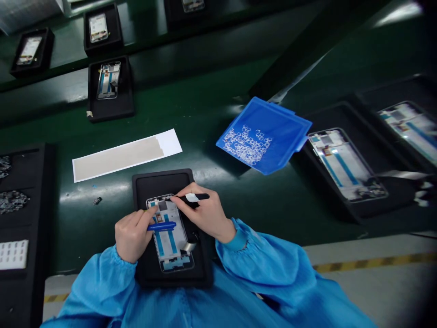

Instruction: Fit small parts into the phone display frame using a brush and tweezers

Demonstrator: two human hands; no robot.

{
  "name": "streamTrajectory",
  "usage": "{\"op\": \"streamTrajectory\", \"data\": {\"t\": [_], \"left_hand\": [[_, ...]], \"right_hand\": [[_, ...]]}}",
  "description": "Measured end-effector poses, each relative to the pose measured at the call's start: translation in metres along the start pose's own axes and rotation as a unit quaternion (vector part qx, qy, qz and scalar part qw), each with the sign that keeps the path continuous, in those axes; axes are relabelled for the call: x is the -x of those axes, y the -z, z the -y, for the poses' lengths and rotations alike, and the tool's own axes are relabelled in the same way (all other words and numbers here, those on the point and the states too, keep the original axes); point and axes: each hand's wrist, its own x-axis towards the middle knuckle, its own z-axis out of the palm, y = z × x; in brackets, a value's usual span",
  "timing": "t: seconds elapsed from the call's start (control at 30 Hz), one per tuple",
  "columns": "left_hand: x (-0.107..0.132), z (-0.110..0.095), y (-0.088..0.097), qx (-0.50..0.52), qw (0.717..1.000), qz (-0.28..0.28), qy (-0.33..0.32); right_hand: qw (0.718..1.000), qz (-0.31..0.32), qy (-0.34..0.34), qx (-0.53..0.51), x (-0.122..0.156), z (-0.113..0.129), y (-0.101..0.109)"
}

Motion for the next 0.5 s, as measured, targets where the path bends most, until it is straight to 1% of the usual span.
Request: {"op": "streamTrajectory", "data": {"t": [0.17, 0.33, 0.4, 0.43, 0.47, 0.5], "left_hand": [[0.000, 0.000, 0.000, -0.006, 1.000, 0.002, 0.007], [0.005, 0.007, -0.006, -0.005, 1.000, 0.004, 0.004], [0.011, 0.010, -0.006, -0.010, 1.000, -0.009, 0.007], [0.016, 0.011, -0.004, -0.015, 0.999, -0.020, 0.022], [0.022, 0.013, -0.002, -0.024, 0.998, -0.022, 0.056], [0.028, 0.015, 0.000, -0.034, 0.993, -0.026, 0.111]], "right_hand": [[1.000, -0.003, 0.001, -0.004, 0.000, -0.001, -0.001], [1.000, -0.005, 0.030, 0.007, 0.002, -0.007, -0.007], [1.000, -0.010, 0.015, -0.024, 0.003, -0.009, -0.011], [0.999, -0.014, 0.000, -0.050, 0.003, -0.011, -0.013], [0.996, -0.026, -0.019, -0.083, 0.002, -0.013, -0.014], [0.994, -0.049, -0.035, -0.092, 0.000, -0.015, -0.015]]}}
